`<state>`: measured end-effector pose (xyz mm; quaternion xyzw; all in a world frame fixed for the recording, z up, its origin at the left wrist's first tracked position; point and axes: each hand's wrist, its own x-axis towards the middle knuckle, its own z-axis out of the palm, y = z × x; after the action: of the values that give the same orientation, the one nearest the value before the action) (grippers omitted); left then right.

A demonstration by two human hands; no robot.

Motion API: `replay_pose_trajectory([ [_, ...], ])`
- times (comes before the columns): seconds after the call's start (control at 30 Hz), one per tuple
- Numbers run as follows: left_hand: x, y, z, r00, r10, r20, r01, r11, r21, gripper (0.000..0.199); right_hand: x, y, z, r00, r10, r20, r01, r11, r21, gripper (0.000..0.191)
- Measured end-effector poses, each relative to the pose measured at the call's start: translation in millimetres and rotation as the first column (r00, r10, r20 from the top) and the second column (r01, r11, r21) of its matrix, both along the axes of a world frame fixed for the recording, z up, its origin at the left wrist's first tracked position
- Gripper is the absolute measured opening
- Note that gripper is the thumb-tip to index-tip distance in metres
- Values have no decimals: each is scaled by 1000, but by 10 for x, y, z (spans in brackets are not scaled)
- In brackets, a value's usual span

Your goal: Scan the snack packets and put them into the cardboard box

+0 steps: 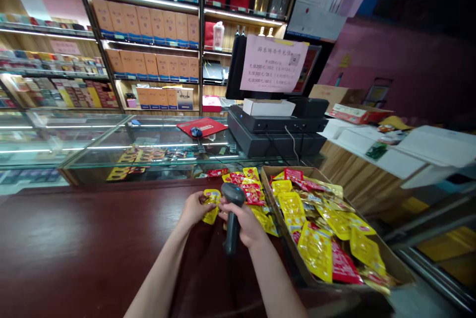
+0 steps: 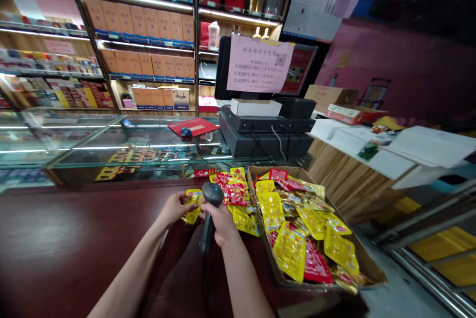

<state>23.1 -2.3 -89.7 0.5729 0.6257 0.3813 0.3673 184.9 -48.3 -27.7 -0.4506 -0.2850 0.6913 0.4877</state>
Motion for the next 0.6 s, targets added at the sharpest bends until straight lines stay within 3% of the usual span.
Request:
replay_pose_trajectory([
  [0.13,-5,-139,37,973,36,230,-53,996,67,40,12,-276,98,994,98,46,-101,993,63,37],
  [0.27,-5,-192,91,933,13,360,-55,993,108,46,-10,-424,50,990,109,88,-117,988,103,37],
  [0.4,58,-239,174,926,-14,378,-33,992,118,46,-88,-482,22,982,140,127,-157,979,129,34],
  [0.6,107,-308,266,951,-37,306,-16,985,171,37,-187,-537,124,987,139,85,-148,983,111,31],
])
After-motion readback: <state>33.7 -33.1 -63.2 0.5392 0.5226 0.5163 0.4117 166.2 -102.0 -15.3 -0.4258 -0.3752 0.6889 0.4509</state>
